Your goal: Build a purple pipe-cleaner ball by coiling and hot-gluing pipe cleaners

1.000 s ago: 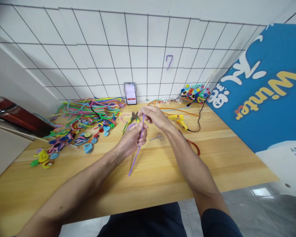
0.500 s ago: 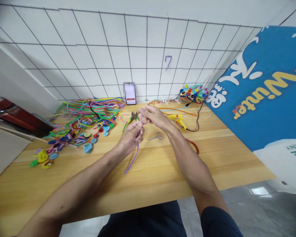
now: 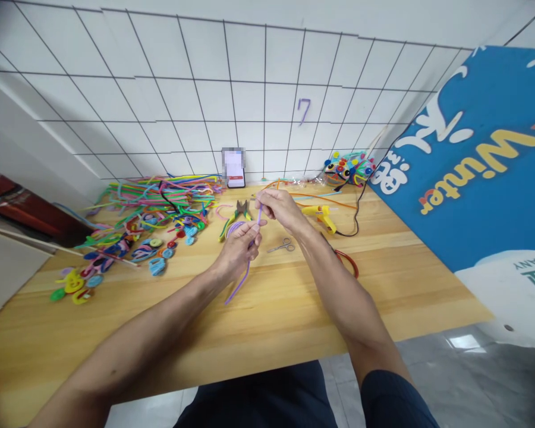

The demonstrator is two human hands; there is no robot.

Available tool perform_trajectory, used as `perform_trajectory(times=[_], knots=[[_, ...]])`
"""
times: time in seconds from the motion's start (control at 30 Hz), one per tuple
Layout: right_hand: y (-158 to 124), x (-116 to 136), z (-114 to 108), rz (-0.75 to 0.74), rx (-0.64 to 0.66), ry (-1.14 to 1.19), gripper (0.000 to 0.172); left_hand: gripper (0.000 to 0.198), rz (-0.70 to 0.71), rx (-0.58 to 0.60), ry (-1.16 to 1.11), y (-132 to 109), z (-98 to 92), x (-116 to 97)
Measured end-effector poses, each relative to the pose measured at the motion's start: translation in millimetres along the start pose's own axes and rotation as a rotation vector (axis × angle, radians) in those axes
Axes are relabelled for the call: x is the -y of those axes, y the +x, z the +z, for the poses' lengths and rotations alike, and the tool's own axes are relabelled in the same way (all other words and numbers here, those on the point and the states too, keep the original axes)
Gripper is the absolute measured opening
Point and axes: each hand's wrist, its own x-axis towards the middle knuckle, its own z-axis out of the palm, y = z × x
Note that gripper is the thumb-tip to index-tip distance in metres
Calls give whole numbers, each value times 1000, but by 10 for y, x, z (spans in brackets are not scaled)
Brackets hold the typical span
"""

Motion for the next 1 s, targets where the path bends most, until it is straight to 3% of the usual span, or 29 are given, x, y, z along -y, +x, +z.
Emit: perform_trajectory(times=[0.47, 0.67, 0.83, 1.0], knots=[[61, -89, -74, 37, -36, 20, 48, 74, 120, 30, 19, -45, 23, 54], [28, -62, -37, 5, -31, -18, 49, 71, 104, 63, 8, -61, 26, -14], [11, -73, 30, -28, 35, -53, 50, 51, 92, 22, -29, -3, 4, -45], [56, -66, -131, -45, -136, -1, 53, 38, 39, 15, -53, -9, 38, 43]])
